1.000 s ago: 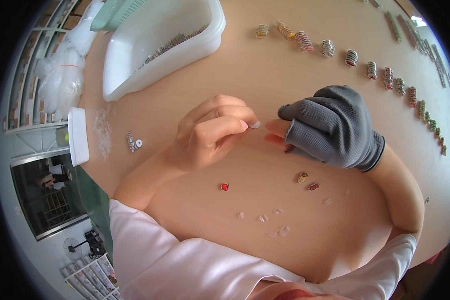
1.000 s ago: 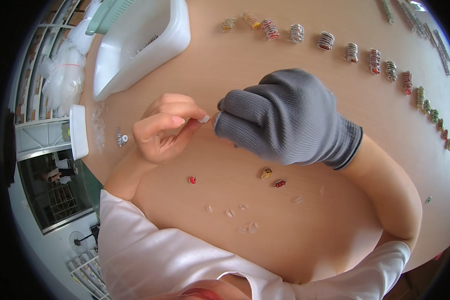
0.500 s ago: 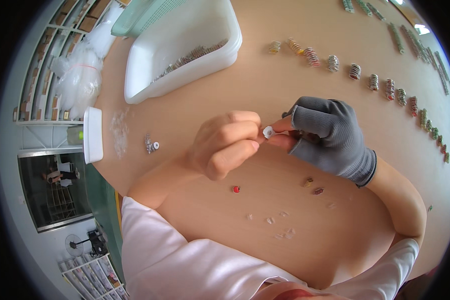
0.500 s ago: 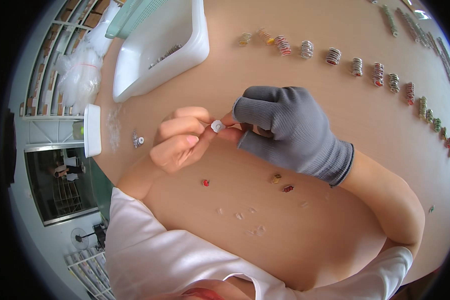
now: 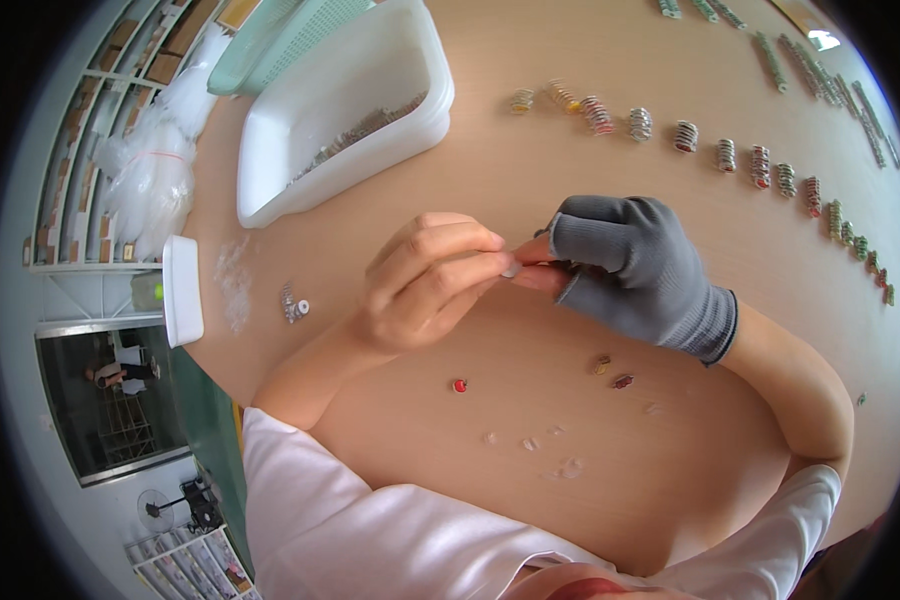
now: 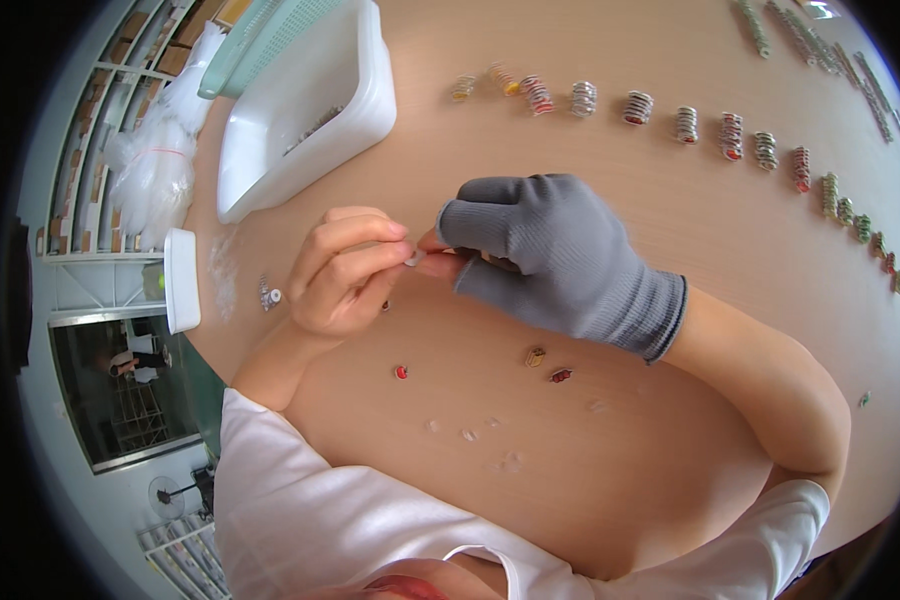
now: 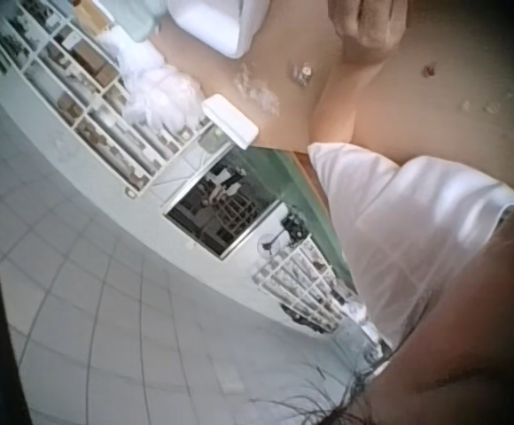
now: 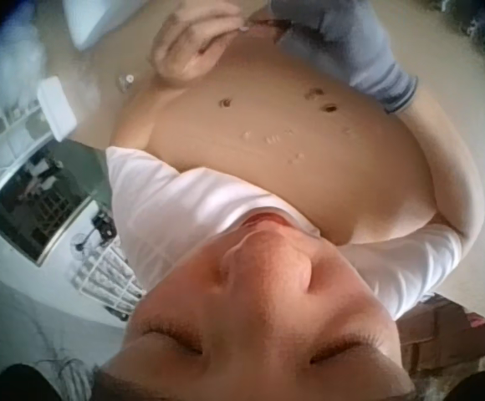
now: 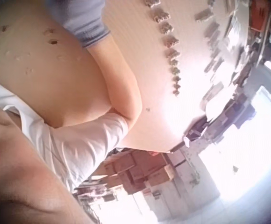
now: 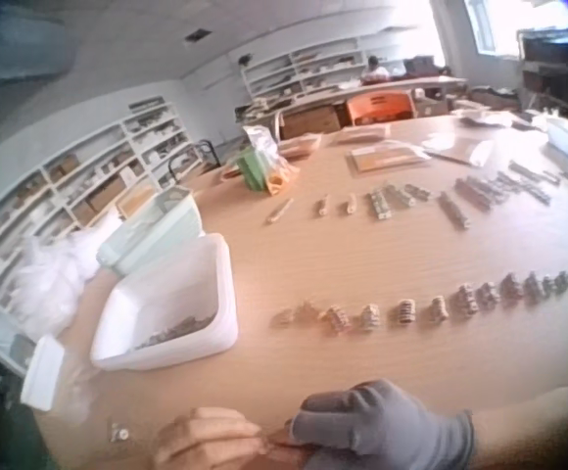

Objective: The person assembles small plastic parts by hand, then organizes them into rows in a white plastic tray on a workbench.

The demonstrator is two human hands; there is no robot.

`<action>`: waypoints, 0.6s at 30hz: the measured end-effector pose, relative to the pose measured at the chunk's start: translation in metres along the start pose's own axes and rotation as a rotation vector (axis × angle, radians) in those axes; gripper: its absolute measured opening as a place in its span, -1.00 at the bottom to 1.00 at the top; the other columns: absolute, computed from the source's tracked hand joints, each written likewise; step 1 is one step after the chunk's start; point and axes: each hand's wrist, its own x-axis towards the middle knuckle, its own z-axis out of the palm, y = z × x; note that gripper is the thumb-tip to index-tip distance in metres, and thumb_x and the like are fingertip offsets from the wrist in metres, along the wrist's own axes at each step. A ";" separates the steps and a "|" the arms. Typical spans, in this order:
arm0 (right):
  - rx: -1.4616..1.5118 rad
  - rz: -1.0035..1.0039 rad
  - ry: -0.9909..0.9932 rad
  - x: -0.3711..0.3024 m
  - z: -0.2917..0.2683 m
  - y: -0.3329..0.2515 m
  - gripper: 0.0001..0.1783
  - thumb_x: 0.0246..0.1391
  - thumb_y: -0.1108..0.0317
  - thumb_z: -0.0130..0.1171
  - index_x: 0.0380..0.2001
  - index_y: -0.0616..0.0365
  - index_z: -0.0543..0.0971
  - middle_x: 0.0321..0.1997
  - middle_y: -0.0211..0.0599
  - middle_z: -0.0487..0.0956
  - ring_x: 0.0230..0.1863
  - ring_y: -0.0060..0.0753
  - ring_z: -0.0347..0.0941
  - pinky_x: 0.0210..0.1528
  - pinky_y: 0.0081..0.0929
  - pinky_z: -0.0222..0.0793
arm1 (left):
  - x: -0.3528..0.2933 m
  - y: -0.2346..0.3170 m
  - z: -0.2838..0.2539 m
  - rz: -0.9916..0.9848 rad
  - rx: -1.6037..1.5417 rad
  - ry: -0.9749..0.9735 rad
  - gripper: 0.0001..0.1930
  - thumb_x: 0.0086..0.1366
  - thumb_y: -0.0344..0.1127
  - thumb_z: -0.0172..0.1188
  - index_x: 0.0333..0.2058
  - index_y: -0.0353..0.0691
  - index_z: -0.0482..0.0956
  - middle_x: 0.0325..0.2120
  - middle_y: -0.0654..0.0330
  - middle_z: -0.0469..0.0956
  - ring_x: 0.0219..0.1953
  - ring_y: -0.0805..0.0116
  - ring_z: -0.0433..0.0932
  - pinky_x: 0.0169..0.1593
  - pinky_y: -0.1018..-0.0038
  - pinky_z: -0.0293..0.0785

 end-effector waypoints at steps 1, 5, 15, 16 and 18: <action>-0.035 -0.012 -0.017 0.000 -0.001 0.000 -0.85 -0.02 0.34 0.35 -0.45 0.15 0.59 -0.56 -0.27 0.46 -0.59 -0.18 0.41 -0.56 -0.30 0.30 | 0.001 0.000 0.001 0.004 -0.008 0.007 -0.66 0.02 -0.71 0.33 -0.20 -0.33 0.55 -0.18 0.05 0.51 -0.30 0.13 0.60 -0.26 0.34 0.57; -0.225 -0.079 -0.051 -0.004 -0.003 0.004 -0.85 -0.06 0.43 0.37 -0.35 0.12 0.65 -0.56 -0.32 0.45 -0.62 -0.29 0.37 -0.57 -0.39 0.23 | 0.002 0.002 0.006 -0.255 -0.154 0.006 -0.78 0.01 -0.64 0.37 -0.34 -0.32 0.60 -0.30 0.13 0.59 -0.31 0.26 0.61 -0.32 0.44 0.55; -0.212 0.065 -0.053 0.001 -0.004 0.003 -0.84 -0.07 0.44 0.28 -0.34 0.06 0.57 -0.49 -0.32 0.49 -0.53 -0.23 0.46 -0.50 -0.31 0.35 | -0.006 -0.007 0.014 -0.504 -0.440 -0.034 -0.78 0.06 -0.76 0.26 -0.32 -0.37 0.56 -0.27 0.05 0.62 -0.23 0.27 0.62 -0.18 0.44 0.55; -0.242 0.050 -0.085 0.001 -0.005 0.004 -0.85 -0.06 0.37 0.25 -0.36 0.06 0.53 -0.47 -0.30 0.52 -0.47 -0.13 0.51 -0.46 -0.25 0.41 | -0.009 -0.008 0.018 -0.490 -0.474 -0.036 -0.78 0.06 -0.76 0.26 -0.32 -0.37 0.56 -0.27 0.05 0.62 -0.23 0.27 0.62 -0.18 0.44 0.55; -0.261 0.085 -0.097 0.002 -0.004 0.007 -0.85 -0.05 0.34 0.25 -0.36 0.05 0.54 -0.45 -0.30 0.53 -0.45 -0.13 0.53 -0.42 -0.24 0.43 | -0.016 -0.007 0.023 -0.649 -0.560 0.060 -0.86 0.11 -0.64 0.32 -0.37 -0.34 0.56 -0.35 0.15 0.60 -0.27 0.36 0.59 -0.20 0.49 0.51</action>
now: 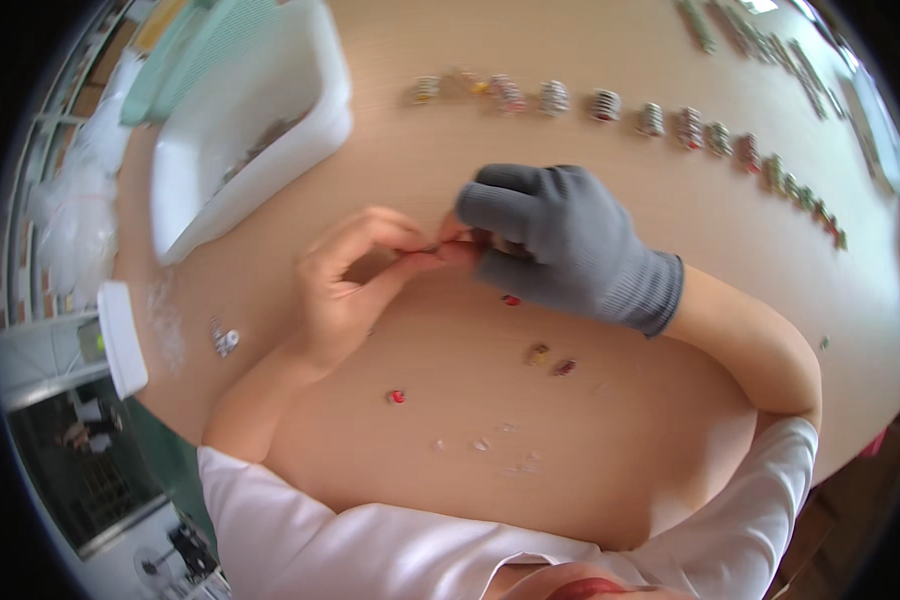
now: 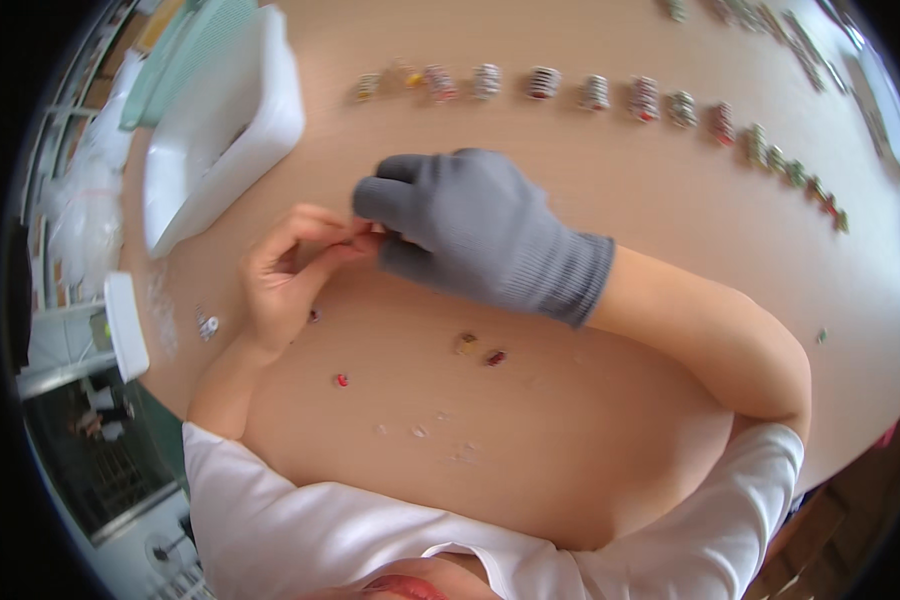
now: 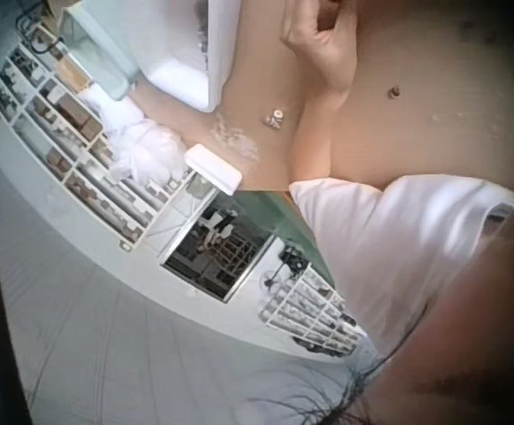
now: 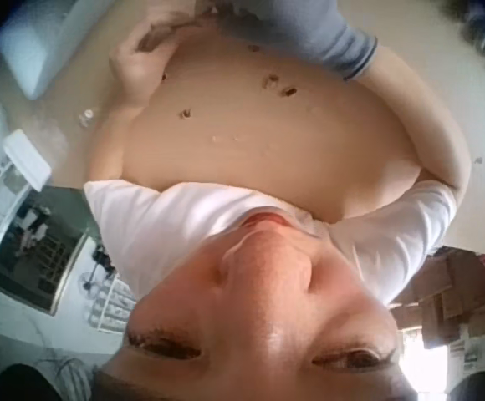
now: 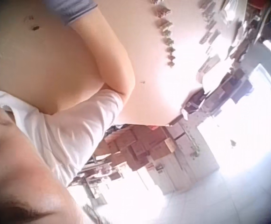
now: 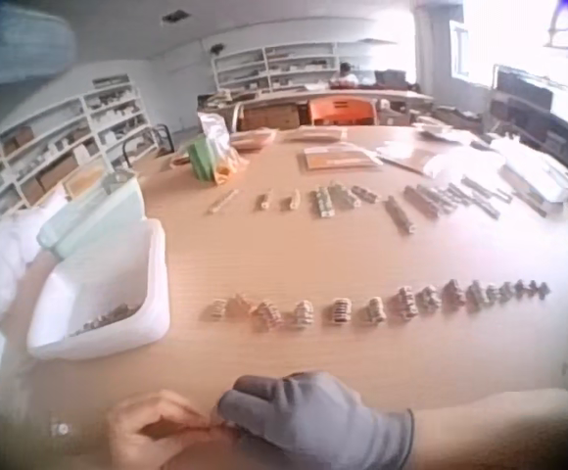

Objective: The person assembles small plastic parts by hand, then organizes them into rows in a white plastic tray on a workbench.

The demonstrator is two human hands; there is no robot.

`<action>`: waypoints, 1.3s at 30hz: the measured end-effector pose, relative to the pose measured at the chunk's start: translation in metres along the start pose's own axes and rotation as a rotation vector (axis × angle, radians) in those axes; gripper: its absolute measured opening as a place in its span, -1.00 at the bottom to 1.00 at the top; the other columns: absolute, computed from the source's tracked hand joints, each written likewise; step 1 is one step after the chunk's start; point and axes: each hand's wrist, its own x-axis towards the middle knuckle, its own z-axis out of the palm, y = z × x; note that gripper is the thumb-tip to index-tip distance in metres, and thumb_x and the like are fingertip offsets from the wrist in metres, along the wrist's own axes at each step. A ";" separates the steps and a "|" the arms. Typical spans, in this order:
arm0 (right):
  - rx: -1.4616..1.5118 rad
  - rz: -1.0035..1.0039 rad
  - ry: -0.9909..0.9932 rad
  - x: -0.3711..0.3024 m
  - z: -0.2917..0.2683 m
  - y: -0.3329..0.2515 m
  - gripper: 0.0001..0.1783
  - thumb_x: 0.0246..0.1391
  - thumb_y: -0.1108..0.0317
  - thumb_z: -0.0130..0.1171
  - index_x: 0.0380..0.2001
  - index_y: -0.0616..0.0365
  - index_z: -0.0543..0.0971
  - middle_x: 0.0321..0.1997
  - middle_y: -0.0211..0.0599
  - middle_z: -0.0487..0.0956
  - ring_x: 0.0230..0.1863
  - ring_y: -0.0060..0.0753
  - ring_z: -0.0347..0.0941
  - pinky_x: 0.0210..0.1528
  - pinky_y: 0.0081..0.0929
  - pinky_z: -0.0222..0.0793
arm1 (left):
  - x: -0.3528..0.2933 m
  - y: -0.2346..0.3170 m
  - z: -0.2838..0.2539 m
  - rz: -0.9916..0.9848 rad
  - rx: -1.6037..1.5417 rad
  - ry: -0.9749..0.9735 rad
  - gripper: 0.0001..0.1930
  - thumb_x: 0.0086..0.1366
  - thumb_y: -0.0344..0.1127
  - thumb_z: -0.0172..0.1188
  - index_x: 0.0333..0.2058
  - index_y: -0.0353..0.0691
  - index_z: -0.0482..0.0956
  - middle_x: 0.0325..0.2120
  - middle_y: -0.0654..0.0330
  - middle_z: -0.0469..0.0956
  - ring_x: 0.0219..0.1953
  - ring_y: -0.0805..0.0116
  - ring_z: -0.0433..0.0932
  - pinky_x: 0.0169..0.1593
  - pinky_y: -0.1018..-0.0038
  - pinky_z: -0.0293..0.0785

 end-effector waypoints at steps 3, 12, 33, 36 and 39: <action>-0.016 0.019 0.001 0.005 -0.005 -0.001 -0.84 -0.04 0.29 0.25 -0.36 0.05 0.56 -0.43 -0.31 0.56 -0.39 -0.15 0.56 -0.35 -0.23 0.46 | 0.003 0.006 -0.004 -0.045 0.046 -0.010 -0.87 0.14 -0.63 0.29 -0.37 -0.35 0.53 -0.36 0.18 0.55 -0.26 0.42 0.54 -0.15 0.53 0.47; -0.257 0.194 0.109 -0.066 -0.071 -0.003 -0.88 0.01 0.30 0.27 -0.39 0.08 0.60 -0.43 -0.30 0.60 -0.35 -0.21 0.57 -0.29 -0.28 0.46 | 0.006 -0.002 -0.013 -0.013 -0.067 0.044 -0.95 0.32 -0.51 0.20 -0.35 -0.33 0.51 -0.38 0.25 0.50 -0.33 0.53 0.47 -0.18 0.60 0.42; -0.686 0.476 0.577 -0.200 -0.168 0.047 -0.88 0.04 0.34 0.30 -0.37 0.14 0.66 -0.46 -0.25 0.64 -0.42 -0.36 0.57 -0.35 -0.40 0.45 | 0.018 -0.019 -0.018 -0.135 -0.122 0.028 -0.91 0.35 -0.38 0.20 -0.29 -0.27 0.59 -0.41 0.31 0.55 -0.34 0.61 0.47 -0.17 0.64 0.44; -0.799 0.491 0.495 -0.183 -0.154 0.045 -0.88 0.03 0.36 0.26 -0.37 0.14 0.65 -0.44 -0.22 0.63 -0.38 -0.24 0.59 -0.31 -0.34 0.46 | 0.018 -0.018 -0.012 -0.156 -0.102 0.027 -0.92 0.35 -0.39 0.20 -0.30 -0.27 0.59 -0.41 0.32 0.54 -0.34 0.62 0.47 -0.16 0.64 0.45; -0.812 0.503 0.470 -0.175 -0.144 0.045 -0.87 0.01 0.37 0.23 -0.34 0.13 0.64 -0.38 -0.20 0.63 -0.35 -0.16 0.59 -0.28 -0.29 0.47 | 0.019 -0.015 -0.006 -0.165 -0.105 0.014 -0.92 0.34 -0.39 0.21 -0.30 -0.28 0.58 -0.42 0.32 0.53 -0.35 0.61 0.48 -0.16 0.65 0.45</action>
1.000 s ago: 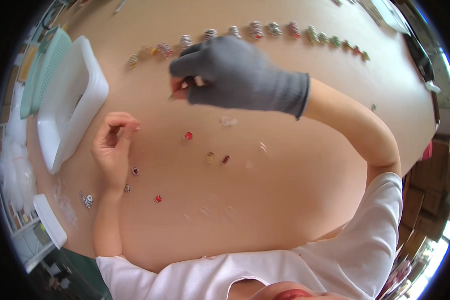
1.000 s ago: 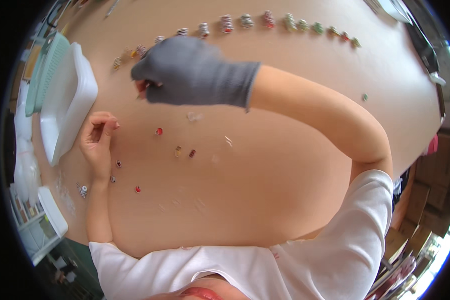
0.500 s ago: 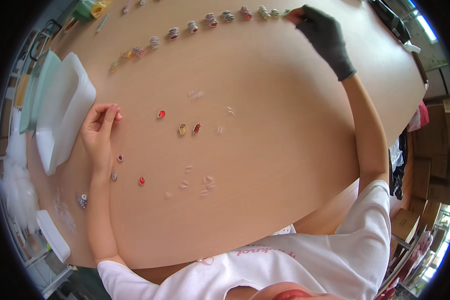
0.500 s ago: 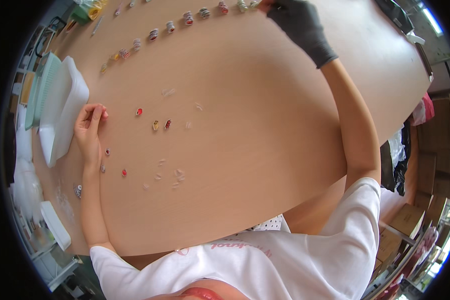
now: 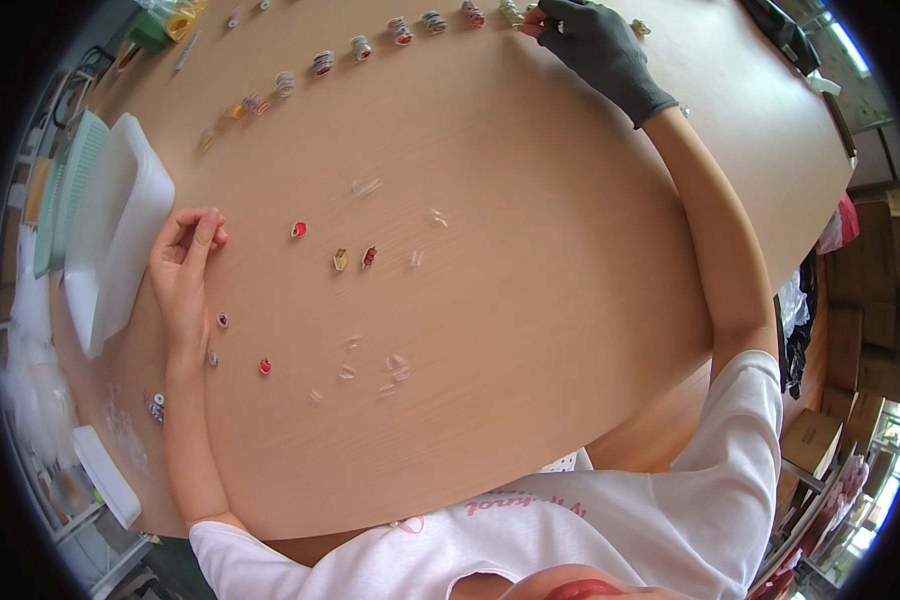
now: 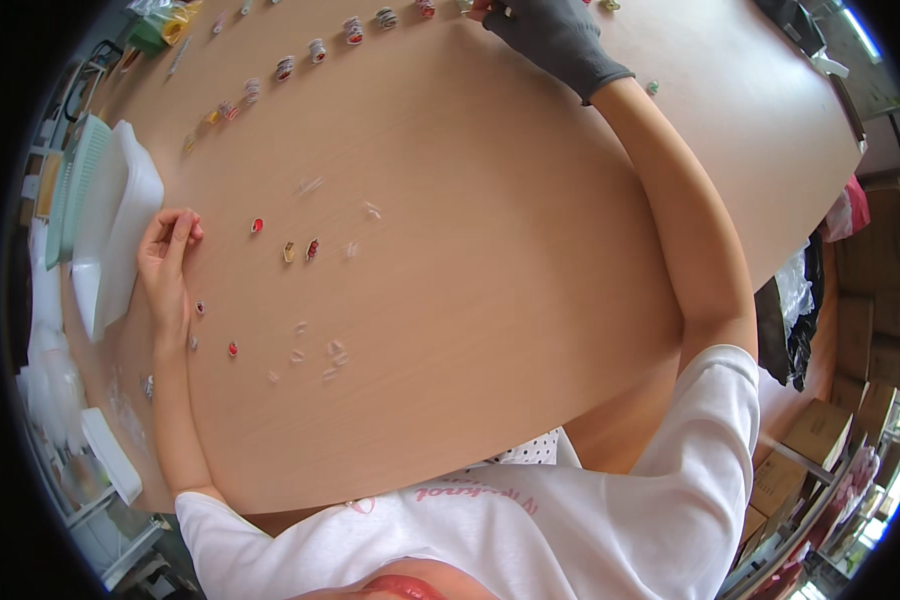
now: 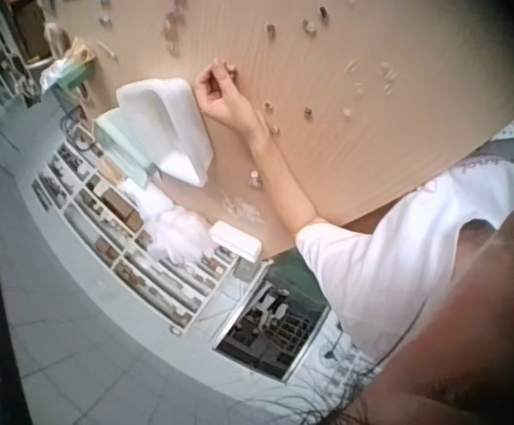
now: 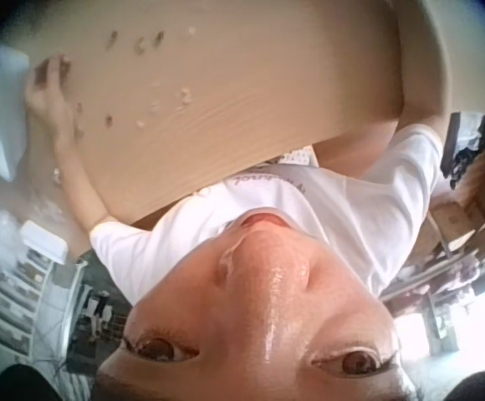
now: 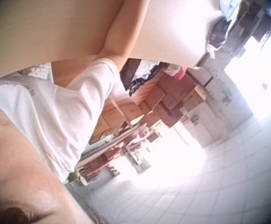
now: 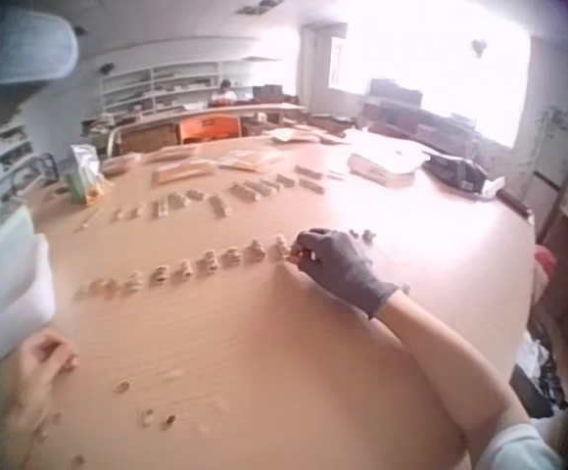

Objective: The person assembles small plastic parts by hand, then organizes them into rows in a white plastic tray on a workbench.

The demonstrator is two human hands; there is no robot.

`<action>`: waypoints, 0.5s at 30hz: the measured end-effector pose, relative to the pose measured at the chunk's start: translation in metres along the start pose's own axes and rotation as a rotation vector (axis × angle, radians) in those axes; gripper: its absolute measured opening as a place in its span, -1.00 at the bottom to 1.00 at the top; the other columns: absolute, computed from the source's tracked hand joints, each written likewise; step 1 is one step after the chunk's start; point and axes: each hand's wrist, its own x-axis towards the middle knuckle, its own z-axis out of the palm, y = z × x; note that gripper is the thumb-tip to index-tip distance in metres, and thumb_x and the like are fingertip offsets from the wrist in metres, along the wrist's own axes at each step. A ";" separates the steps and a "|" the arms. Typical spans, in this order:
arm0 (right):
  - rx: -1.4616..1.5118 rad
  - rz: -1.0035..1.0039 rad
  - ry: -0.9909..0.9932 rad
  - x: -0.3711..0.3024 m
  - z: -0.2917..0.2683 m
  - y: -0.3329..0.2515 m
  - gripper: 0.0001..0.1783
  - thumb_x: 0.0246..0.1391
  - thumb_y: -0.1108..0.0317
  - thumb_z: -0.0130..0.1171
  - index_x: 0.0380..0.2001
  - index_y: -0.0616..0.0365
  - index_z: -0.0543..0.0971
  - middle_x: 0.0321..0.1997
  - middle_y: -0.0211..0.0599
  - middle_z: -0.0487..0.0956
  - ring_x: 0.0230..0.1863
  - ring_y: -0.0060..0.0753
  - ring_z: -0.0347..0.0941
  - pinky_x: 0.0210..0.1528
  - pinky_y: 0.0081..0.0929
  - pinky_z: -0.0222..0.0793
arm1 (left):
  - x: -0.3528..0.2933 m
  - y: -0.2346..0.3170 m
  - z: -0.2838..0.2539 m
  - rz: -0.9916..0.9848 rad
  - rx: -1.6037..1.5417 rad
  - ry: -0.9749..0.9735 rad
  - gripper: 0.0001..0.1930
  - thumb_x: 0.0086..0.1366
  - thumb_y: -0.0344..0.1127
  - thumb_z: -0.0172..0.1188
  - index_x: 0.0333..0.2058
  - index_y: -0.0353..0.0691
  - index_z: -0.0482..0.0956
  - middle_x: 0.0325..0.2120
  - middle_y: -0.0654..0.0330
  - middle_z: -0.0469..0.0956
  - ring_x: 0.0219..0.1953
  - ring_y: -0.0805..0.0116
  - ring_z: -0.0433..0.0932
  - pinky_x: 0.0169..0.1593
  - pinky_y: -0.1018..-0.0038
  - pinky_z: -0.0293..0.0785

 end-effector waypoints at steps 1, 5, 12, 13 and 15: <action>0.008 0.032 -0.007 0.000 0.001 -0.006 -0.87 0.01 0.38 0.22 -0.33 0.13 0.63 -0.36 -0.20 0.63 -0.34 -0.15 0.59 -0.28 -0.28 0.48 | -0.001 0.001 -0.001 -0.003 0.006 0.008 -0.92 0.34 -0.39 0.21 -0.30 -0.28 0.58 -0.42 0.32 0.53 -0.35 0.61 0.48 -0.16 0.65 0.45; 0.069 0.121 0.033 -0.001 0.016 -0.007 -0.87 0.01 0.40 0.20 -0.33 0.15 0.63 -0.32 -0.16 0.63 -0.31 -0.13 0.60 -0.23 -0.25 0.50 | -0.004 -0.003 -0.005 0.005 0.014 0.004 -0.91 0.33 -0.39 0.22 -0.30 -0.29 0.58 -0.42 0.32 0.53 -0.35 0.61 0.48 -0.18 0.64 0.44; 0.087 0.091 0.070 -0.001 0.007 -0.023 -0.84 0.11 0.33 0.22 -0.25 0.10 0.64 -0.37 -0.28 0.63 -0.37 -0.42 0.56 -0.27 -0.48 0.44 | -0.001 0.008 -0.001 0.072 0.204 -0.152 -0.86 0.32 -0.41 0.22 -0.17 -0.25 0.62 -0.32 0.37 0.54 -0.26 0.63 0.46 -0.13 0.61 0.41; 0.132 0.032 0.100 -0.004 0.004 -0.037 -0.88 0.09 0.36 0.23 -0.30 0.09 0.64 -0.47 -0.29 0.57 -0.50 -0.43 0.48 -0.35 -0.49 0.39 | -0.003 0.014 0.009 0.215 0.281 -0.225 -0.81 0.29 -0.40 0.24 -0.13 -0.23 0.63 -0.27 0.36 0.53 -0.23 0.61 0.45 -0.12 0.59 0.41; 0.217 -0.129 -0.079 -0.009 0.006 -0.075 -0.88 0.09 0.35 0.24 -0.29 0.10 0.63 -0.48 -0.30 0.56 -0.51 -0.45 0.48 -0.37 -0.51 0.40 | -0.007 0.021 0.019 0.349 0.379 -0.284 -0.76 0.26 -0.40 0.27 -0.08 -0.21 0.63 -0.23 0.34 0.53 -0.21 0.59 0.44 -0.10 0.57 0.41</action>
